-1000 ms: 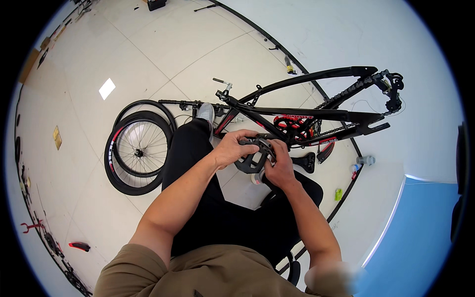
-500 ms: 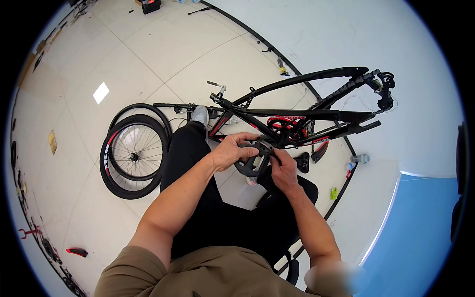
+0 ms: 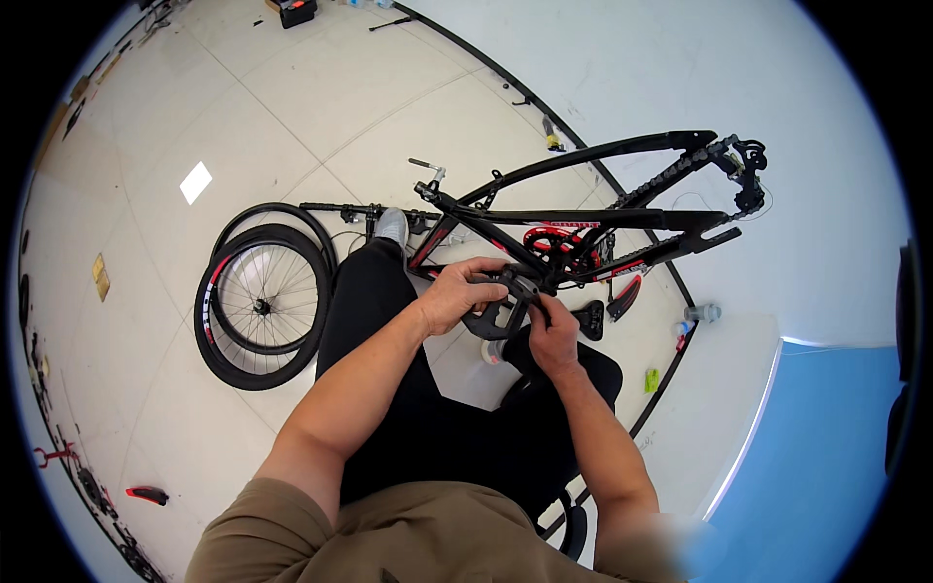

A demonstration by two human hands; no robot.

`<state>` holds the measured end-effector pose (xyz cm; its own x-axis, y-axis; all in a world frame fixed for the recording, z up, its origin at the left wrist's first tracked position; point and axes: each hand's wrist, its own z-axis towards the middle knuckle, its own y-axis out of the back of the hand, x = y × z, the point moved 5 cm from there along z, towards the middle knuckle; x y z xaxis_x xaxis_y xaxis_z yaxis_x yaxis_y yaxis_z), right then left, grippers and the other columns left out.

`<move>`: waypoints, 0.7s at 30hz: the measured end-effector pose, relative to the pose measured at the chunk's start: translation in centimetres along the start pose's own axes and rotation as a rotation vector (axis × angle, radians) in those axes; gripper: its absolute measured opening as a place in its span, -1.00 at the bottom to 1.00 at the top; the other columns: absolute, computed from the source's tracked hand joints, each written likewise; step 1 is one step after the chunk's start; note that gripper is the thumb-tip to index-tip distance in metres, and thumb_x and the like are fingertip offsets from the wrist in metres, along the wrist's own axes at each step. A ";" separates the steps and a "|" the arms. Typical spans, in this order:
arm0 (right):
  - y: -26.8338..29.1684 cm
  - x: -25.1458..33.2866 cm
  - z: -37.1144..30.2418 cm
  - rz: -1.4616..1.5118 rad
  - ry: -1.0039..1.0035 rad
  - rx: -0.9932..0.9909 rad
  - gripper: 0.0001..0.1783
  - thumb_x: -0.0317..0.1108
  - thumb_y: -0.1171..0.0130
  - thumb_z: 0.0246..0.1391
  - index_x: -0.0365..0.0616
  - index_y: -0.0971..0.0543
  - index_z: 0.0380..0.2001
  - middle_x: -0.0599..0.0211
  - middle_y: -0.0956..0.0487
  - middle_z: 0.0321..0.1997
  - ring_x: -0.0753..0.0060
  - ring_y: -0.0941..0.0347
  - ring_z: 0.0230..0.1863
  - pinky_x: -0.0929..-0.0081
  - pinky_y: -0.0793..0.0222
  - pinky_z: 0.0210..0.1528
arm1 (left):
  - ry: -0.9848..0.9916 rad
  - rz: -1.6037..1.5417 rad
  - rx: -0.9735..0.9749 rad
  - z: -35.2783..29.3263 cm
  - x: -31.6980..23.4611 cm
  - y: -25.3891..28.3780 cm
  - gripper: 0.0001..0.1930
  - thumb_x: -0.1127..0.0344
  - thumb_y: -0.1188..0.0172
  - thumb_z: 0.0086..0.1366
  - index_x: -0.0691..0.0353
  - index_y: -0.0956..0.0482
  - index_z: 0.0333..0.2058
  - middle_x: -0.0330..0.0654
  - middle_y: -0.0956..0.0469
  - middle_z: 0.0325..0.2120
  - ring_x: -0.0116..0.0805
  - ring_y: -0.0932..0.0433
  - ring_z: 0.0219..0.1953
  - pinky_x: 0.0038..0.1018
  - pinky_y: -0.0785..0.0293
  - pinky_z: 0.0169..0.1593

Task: The person attaches a pedal to the crank arm of a bicycle frame using a wrench. They position the pedal, insert the bolt, and tighten it to secure the component.

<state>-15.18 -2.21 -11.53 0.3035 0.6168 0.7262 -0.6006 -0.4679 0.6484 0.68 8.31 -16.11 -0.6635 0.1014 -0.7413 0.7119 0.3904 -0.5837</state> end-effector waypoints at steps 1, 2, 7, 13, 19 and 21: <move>-0.1 -0.6 -0.6 0.006 -0.032 -0.015 -0.81 -0.55 -0.21 0.12 -0.28 -0.59 -0.17 0.02 -0.62 -0.34 0.05 -0.59 -0.33 0.35 -0.47 -0.28 | 0.004 -0.005 0.010 -0.1 0.0 -0.2 -0.52 0.44 -0.35 0.23 0.23 -0.52 0.14 -0.31 -0.61 -0.28 -0.64 -0.43 -0.44 -0.67 -0.32 -0.37; -0.4 -1.7 -1.3 0.038 -0.093 -0.034 -0.83 -0.52 -0.20 0.16 -0.30 -0.60 -0.17 0.28 -0.62 -0.41 0.54 -0.50 -0.41 0.54 -0.42 -0.33 | 0.007 -0.009 0.020 -0.1 0.0 -0.4 -0.52 0.44 -0.35 0.24 0.23 -0.51 0.15 -0.31 -0.61 -0.28 -0.64 -0.42 -0.44 -0.67 -0.32 -0.36; -1.6 -3.2 -2.0 0.388 -0.406 -0.043 -0.87 -0.51 -0.22 0.15 -0.29 -0.63 -0.23 0.42 -0.58 -0.43 0.62 -0.46 -0.39 0.57 -0.37 -0.33 | 0.019 -0.020 0.065 0.0 -0.1 -0.2 -0.55 0.47 -0.24 0.32 0.21 -0.48 0.18 -0.27 -0.61 -0.23 -0.59 -0.51 -0.34 -0.63 -0.40 -0.32; -4.1 -5.8 -2.5 0.553 -0.520 -0.025 -0.84 -0.54 -0.15 0.19 -0.30 -0.65 -0.19 0.47 -0.62 -0.35 0.68 -0.46 -0.31 0.64 -0.38 -0.21 | 0.111 -0.142 0.109 -0.2 0.1 -0.6 -0.53 0.48 -0.21 0.34 0.18 -0.43 0.22 -0.20 -0.63 -0.16 -0.45 -0.63 -0.16 -0.50 -0.61 -0.10; -5.5 -4.8 -2.5 0.653 -0.444 -0.039 -0.82 -0.44 -0.18 0.23 -0.25 -0.64 -0.14 0.44 -0.65 -0.26 0.69 -0.51 -0.26 0.63 -0.44 -0.19 | 0.156 -0.138 0.119 0.1 0.5 -0.4 -0.46 0.49 -0.23 0.33 0.18 -0.39 0.28 -0.15 -0.61 -0.02 -0.44 -0.63 -0.10 -0.49 -0.61 -0.06; -5.8 -4.8 -2.5 0.650 -0.449 -0.019 -0.79 -0.39 -0.23 0.23 -0.24 -0.64 -0.12 0.45 -0.65 -0.25 0.70 -0.52 -0.27 0.64 -0.46 -0.21 | 0.141 -0.137 0.107 -0.1 0.5 -0.4 -0.44 0.47 -0.25 0.31 0.19 -0.37 0.29 -0.15 -0.61 -0.01 -0.42 -0.63 -0.08 -0.47 -0.62 -0.03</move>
<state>-15.00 -0.87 -19.31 0.1546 -0.0926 0.9836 -0.7714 -0.6333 0.0616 0.02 8.29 -16.22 -0.7762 0.1836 -0.6032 0.6280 0.3104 -0.7136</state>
